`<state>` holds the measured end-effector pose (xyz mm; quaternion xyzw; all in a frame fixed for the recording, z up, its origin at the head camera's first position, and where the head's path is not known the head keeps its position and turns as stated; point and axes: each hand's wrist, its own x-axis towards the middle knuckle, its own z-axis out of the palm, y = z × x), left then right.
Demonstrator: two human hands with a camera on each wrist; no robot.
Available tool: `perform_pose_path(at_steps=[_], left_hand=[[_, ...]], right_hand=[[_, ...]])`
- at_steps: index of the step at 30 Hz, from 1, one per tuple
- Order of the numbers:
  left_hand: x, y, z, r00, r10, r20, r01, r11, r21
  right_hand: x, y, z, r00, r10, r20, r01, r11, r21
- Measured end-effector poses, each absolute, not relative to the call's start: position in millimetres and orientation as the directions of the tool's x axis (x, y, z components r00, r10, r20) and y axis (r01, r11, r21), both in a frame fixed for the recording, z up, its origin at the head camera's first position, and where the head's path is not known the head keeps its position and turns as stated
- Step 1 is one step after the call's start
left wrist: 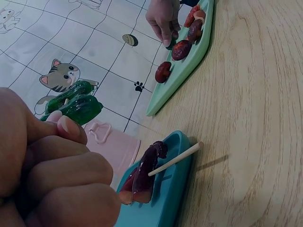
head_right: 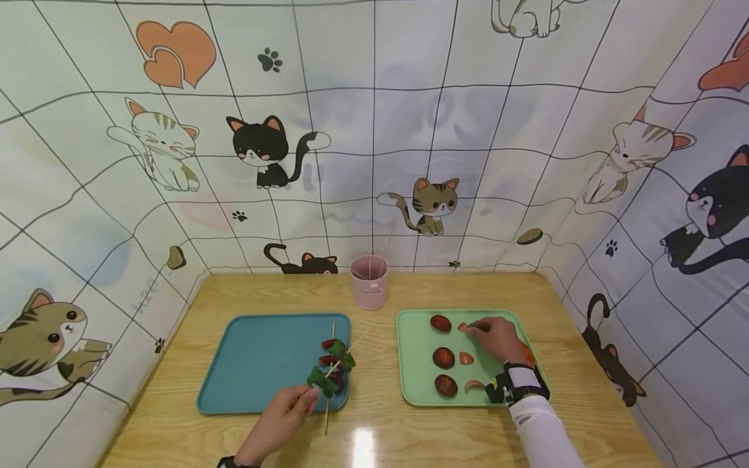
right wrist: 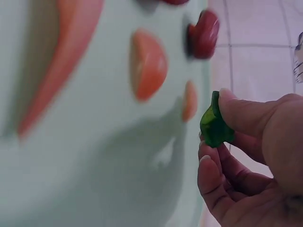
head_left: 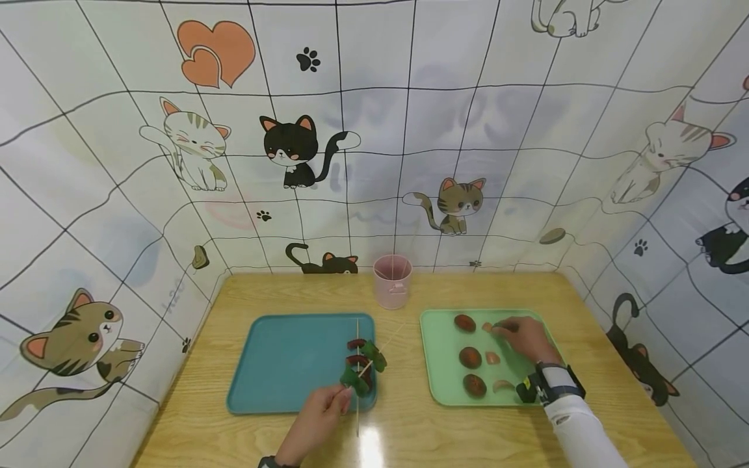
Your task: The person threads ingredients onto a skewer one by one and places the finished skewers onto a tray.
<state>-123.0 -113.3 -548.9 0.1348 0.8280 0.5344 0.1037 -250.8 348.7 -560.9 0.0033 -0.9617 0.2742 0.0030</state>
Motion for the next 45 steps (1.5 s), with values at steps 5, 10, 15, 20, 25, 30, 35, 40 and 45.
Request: perform_pose_path(at_steps=[5, 10, 15, 20, 25, 30, 35, 40, 45], left_hand=[[-121, -112, -547, -0.939, 0.343, -0.026, 0.12, 0.396, 0.91], [-120, -110, -546, -0.937, 0.35, -0.001, 0.149, 0.402, 0.903], [-119, -107, -542, -0.933, 0.36, 0.02, 0.17, 0.392, 0.904], [-115, -102, -538, -0.921, 0.388, 0.016, 0.17, 0.365, 0.915], [-111, -95, -534, -0.905, 0.426, 0.015, 0.174, 0.337, 0.925], [-108, -88, -530, -0.892, 0.451, 0.024, 0.187, 0.322, 0.928], [-106, -82, -529, -0.887, 0.461, 0.035, 0.2, 0.313, 0.928], [-106, -78, -529, -0.88, 0.473, 0.048, 0.215, 0.306, 0.928], [-107, -75, -527, -0.884, 0.465, 0.046, 0.216, 0.319, 0.923]], right_hand=[[-242, 332, -552, -0.999, -0.003, 0.034, -0.023, 0.79, -0.612], [-235, 314, -538, -0.999, 0.034, 0.038, -0.004, 0.693, -0.721], [-224, 294, -522, -0.998, 0.041, -0.038, 0.054, 0.509, -0.859], [-211, 275, -509, -0.994, -0.002, -0.112, 0.103, 0.378, -0.92], [-206, 257, -502, -0.989, -0.045, -0.139, 0.128, 0.197, -0.972], [-201, 243, -502, -0.98, -0.144, -0.136, 0.142, -0.035, -0.989], [-198, 235, -505, -0.968, -0.235, -0.091, 0.146, -0.228, -0.963], [-196, 229, -509, -0.959, -0.261, -0.111, 0.187, -0.288, -0.939], [-194, 227, -513, -0.949, -0.296, -0.106, 0.194, -0.288, -0.938]])
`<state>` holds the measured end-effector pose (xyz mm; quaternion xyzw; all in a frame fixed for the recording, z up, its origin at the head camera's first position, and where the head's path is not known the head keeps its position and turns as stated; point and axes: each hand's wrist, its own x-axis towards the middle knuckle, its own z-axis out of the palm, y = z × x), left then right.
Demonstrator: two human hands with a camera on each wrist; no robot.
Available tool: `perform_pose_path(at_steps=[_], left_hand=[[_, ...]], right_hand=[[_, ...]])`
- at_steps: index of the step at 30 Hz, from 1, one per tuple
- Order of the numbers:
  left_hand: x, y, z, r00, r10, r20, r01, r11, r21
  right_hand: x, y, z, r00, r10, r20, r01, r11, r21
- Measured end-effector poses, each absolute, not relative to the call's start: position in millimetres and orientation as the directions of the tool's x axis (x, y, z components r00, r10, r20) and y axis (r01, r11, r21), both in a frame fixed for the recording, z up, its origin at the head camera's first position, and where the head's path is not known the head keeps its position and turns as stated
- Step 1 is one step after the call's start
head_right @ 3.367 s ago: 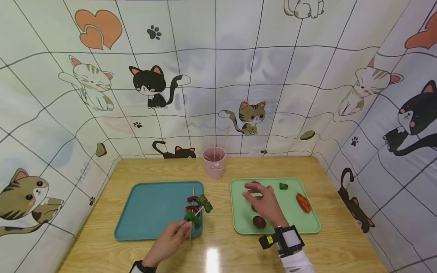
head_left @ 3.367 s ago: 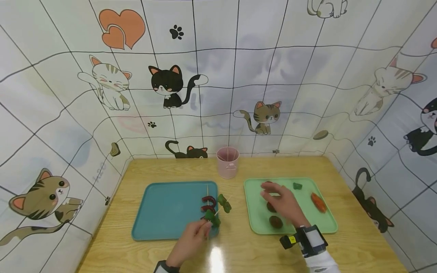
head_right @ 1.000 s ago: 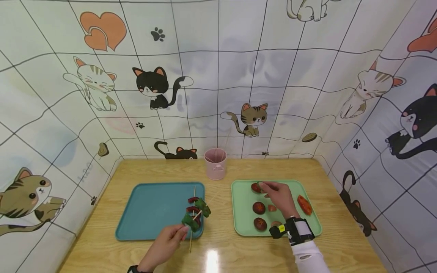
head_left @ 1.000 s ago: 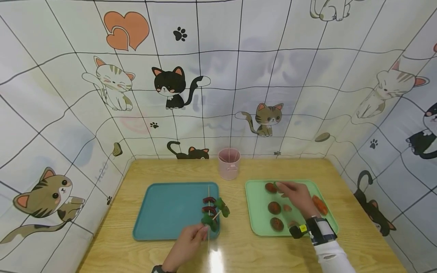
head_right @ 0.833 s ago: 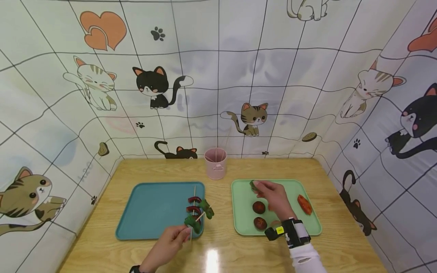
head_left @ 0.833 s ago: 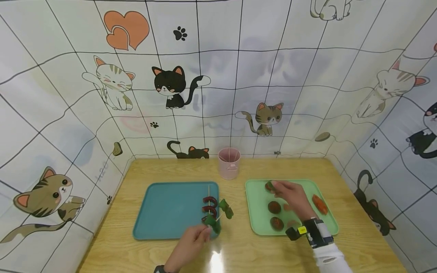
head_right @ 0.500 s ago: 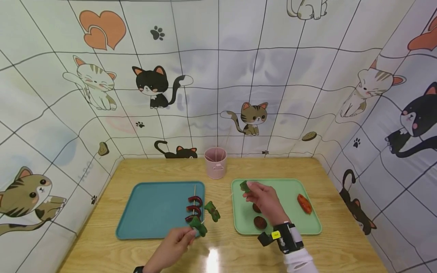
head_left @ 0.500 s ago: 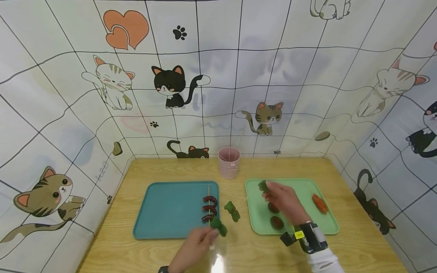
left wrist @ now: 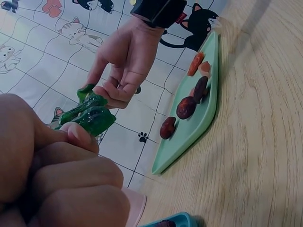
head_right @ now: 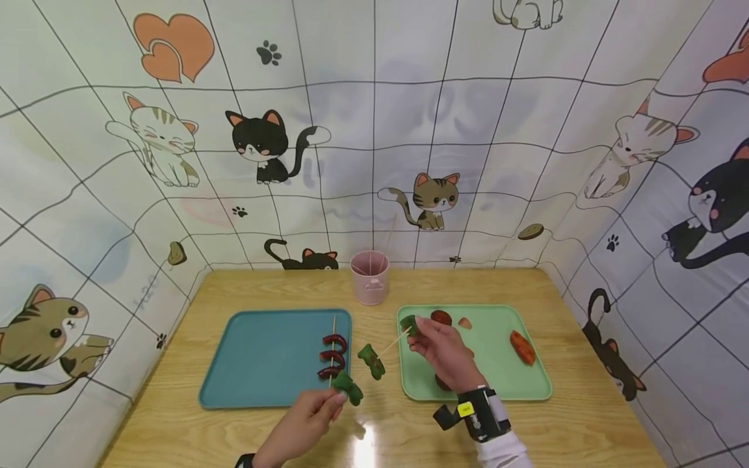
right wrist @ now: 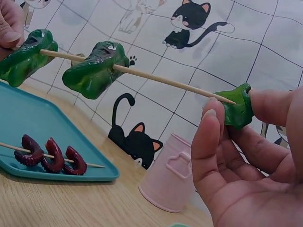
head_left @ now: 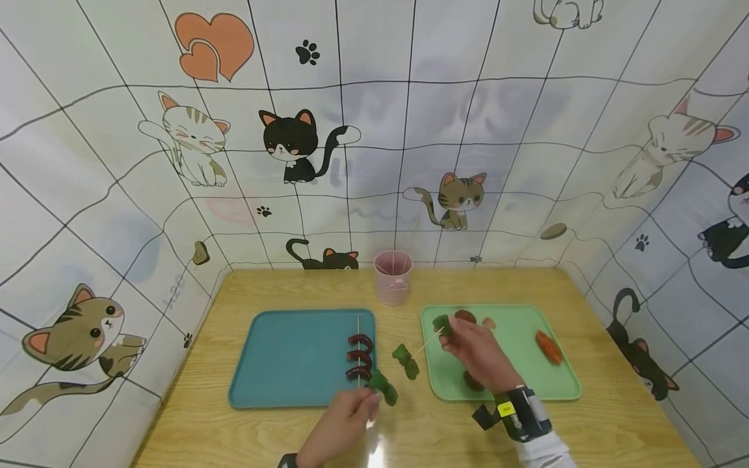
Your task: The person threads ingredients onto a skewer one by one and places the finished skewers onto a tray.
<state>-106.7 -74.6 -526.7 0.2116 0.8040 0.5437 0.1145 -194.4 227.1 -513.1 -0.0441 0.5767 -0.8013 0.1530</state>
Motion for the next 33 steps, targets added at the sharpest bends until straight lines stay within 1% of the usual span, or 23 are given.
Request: perform_pose_path(at_steps=[10, 27, 33], left_hand=[[-107, -70, -524, -0.883, 0.468, 0.041, 0.218, 0.33, 0.918], [-105, -69, -522, -0.888, 0.459, 0.004, 0.168, 0.317, 0.933], [-106, -68, -524, -0.885, 0.465, 0.023, 0.192, 0.321, 0.927]], right_hand=[[-195, 226, -523, -0.919, -0.391, -0.039, 0.197, -0.372, -0.907], [-192, 225, -528, -0.92, -0.391, 0.012, 0.145, -0.369, -0.918], [-192, 226, -529, -0.918, -0.395, 0.034, 0.117, -0.353, -0.928]])
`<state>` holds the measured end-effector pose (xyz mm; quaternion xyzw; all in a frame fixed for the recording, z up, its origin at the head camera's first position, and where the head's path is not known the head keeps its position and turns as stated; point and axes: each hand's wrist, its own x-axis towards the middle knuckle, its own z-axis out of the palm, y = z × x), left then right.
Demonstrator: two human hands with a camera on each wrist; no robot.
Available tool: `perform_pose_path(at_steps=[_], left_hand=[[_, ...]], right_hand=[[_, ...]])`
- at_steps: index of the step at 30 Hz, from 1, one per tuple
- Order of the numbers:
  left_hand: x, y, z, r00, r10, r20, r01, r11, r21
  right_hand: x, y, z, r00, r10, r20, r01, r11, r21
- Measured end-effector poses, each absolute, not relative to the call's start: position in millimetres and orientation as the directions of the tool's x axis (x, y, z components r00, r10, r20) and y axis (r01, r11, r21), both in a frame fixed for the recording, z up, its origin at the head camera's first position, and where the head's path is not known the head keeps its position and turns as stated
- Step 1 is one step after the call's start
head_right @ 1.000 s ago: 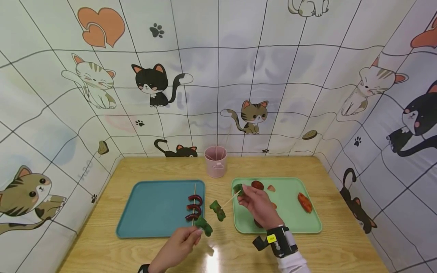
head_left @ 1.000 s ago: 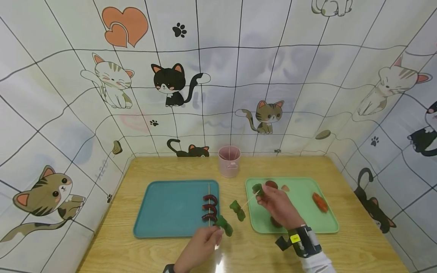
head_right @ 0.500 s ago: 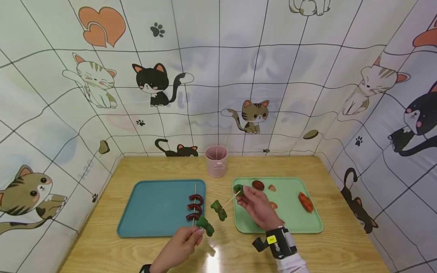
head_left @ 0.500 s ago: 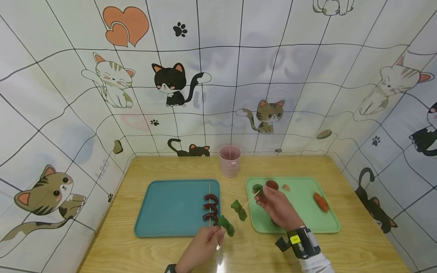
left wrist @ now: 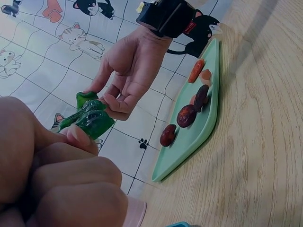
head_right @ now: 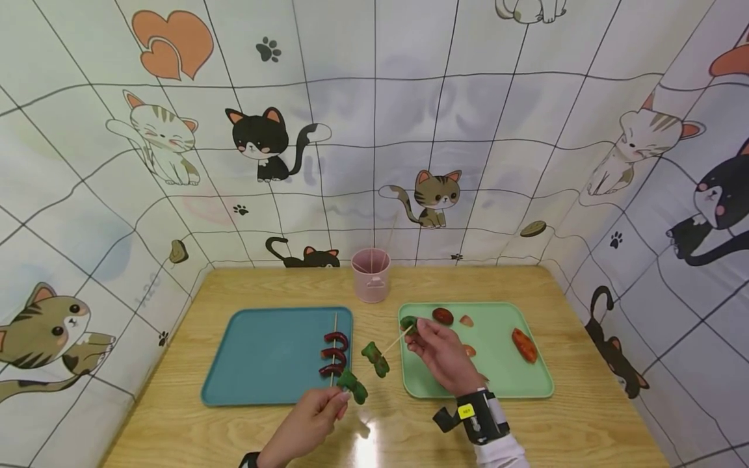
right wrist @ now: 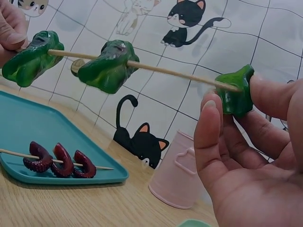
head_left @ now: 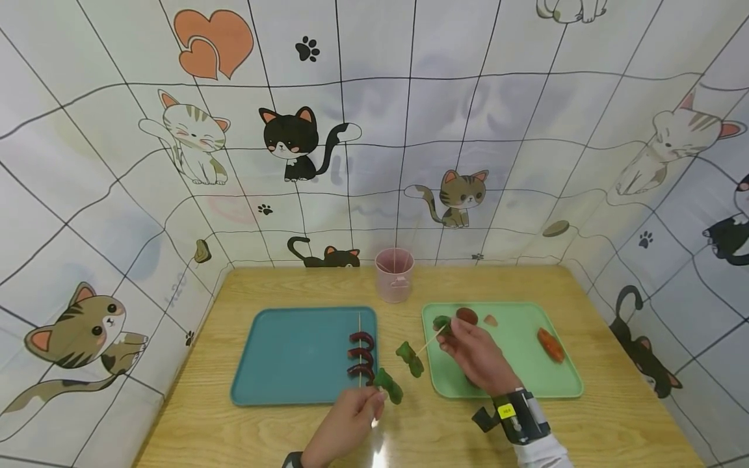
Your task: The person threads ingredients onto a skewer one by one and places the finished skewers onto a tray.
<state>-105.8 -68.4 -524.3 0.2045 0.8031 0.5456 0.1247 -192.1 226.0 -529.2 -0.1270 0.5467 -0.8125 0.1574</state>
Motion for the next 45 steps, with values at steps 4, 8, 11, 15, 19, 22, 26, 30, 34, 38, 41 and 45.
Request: perform_pose_path(at_steps=[4, 8, 11, 15, 19, 22, 26, 30, 34, 38, 41, 45], left_hand=[[-106, -68, -524, -0.885, 0.465, 0.021, 0.187, 0.314, 0.931], [-106, -68, -523, -0.887, 0.463, 0.001, 0.163, 0.309, 0.937], [-106, -69, -524, -0.887, 0.461, -0.005, 0.157, 0.312, 0.937], [-106, -70, -525, -0.887, 0.462, 0.001, 0.165, 0.315, 0.935], [-107, -72, -527, -0.885, 0.465, 0.014, 0.184, 0.321, 0.929], [-107, -73, -529, -0.884, 0.467, 0.018, 0.19, 0.323, 0.927], [-106, -75, -532, -0.887, 0.461, 0.015, 0.185, 0.325, 0.928], [-105, -76, -535, -0.894, 0.448, 0.006, 0.172, 0.332, 0.927], [-105, -76, -540, -0.901, 0.434, 0.01, 0.173, 0.338, 0.925], [-104, -74, -543, -0.904, 0.427, 0.012, 0.169, 0.333, 0.928], [-103, -74, -544, -0.904, 0.427, -0.007, 0.142, 0.316, 0.938], [-102, -73, -545, -0.903, 0.429, -0.024, 0.121, 0.306, 0.944]], right_hand=[[-192, 226, -530, -0.917, -0.397, 0.038, 0.112, -0.347, -0.931], [-192, 226, -529, -0.919, -0.393, 0.041, 0.097, -0.324, -0.941], [-190, 225, -528, -0.925, -0.378, 0.032, 0.086, -0.291, -0.953], [-188, 220, -525, -0.956, -0.292, -0.03, 0.087, -0.182, -0.979], [-183, 212, -521, -0.984, -0.154, -0.092, 0.094, -0.01, -0.995], [-180, 207, -519, -0.991, -0.084, -0.101, 0.093, 0.095, -0.991], [-175, 203, -520, -0.993, -0.035, -0.109, 0.103, 0.155, -0.983], [-172, 200, -523, -0.992, -0.016, -0.121, 0.118, 0.139, -0.983], [-171, 198, -526, -0.993, -0.015, -0.121, 0.118, 0.129, -0.985], [-170, 198, -528, -0.995, -0.023, -0.097, 0.093, 0.125, -0.988], [-170, 198, -528, -0.996, -0.042, -0.077, 0.071, 0.129, -0.989], [-168, 197, -529, -0.995, -0.075, -0.06, 0.047, 0.162, -0.986]])
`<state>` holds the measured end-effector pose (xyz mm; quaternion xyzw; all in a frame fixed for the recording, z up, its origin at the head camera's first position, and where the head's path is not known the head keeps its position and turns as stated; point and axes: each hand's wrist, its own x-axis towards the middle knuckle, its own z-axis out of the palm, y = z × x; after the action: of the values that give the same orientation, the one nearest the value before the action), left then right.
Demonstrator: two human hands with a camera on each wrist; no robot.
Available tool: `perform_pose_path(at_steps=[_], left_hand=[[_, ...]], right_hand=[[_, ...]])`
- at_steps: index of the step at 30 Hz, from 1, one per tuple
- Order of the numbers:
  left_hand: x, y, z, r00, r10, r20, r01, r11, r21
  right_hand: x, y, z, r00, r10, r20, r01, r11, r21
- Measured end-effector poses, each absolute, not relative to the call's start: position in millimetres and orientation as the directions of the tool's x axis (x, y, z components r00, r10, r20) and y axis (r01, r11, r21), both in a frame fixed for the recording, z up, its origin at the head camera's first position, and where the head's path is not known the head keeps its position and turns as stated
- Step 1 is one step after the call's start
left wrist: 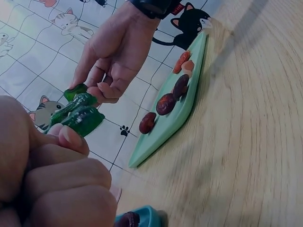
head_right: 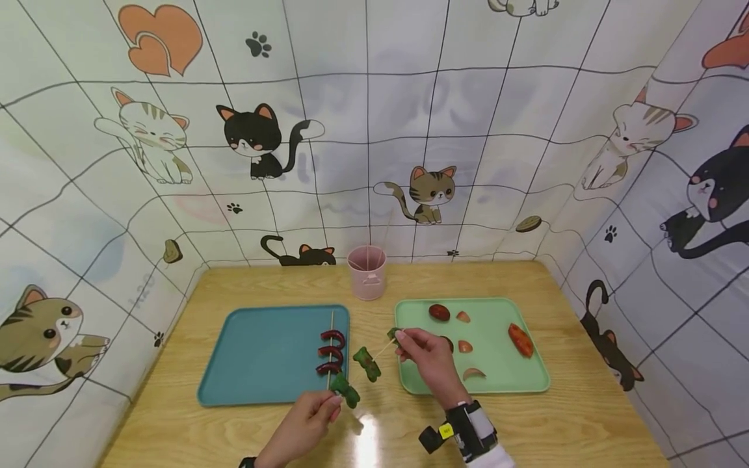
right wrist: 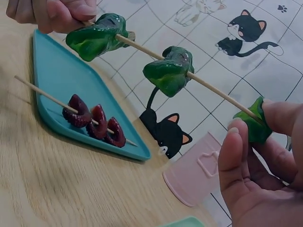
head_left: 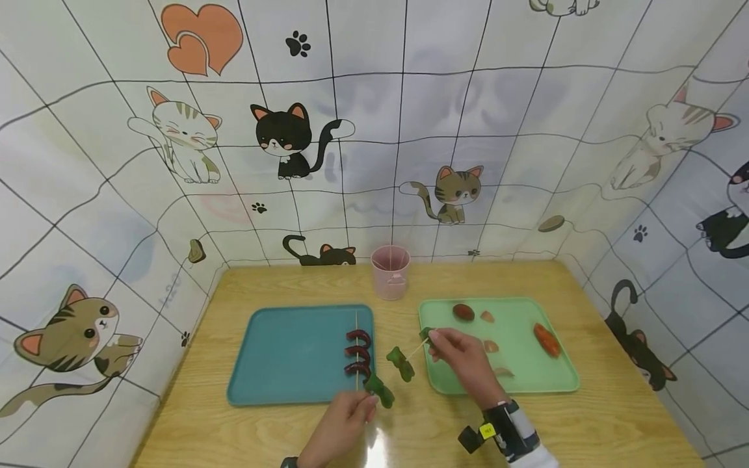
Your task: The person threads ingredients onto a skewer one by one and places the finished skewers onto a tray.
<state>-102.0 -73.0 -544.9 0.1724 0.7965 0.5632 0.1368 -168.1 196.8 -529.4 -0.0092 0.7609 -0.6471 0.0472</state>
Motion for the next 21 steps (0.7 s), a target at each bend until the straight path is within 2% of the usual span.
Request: perform_pose_path(at_steps=[4, 13, 21], left_hand=[[-104, -71, -544, -0.903, 0.43, -0.014, 0.127, 0.298, 0.946], [-109, -69, -540, -0.913, 0.405, -0.053, 0.089, 0.323, 0.942], [-107, -74, -543, -0.952, 0.305, 0.028, 0.141, 0.356, 0.924]], right_hand=[[-168, 188, -534, -0.993, -0.105, -0.058, 0.036, 0.201, -0.979], [-169, 182, -534, -0.996, -0.055, -0.065, 0.056, 0.158, -0.986], [-175, 177, -528, -0.997, -0.046, -0.061, 0.052, 0.185, -0.981]])
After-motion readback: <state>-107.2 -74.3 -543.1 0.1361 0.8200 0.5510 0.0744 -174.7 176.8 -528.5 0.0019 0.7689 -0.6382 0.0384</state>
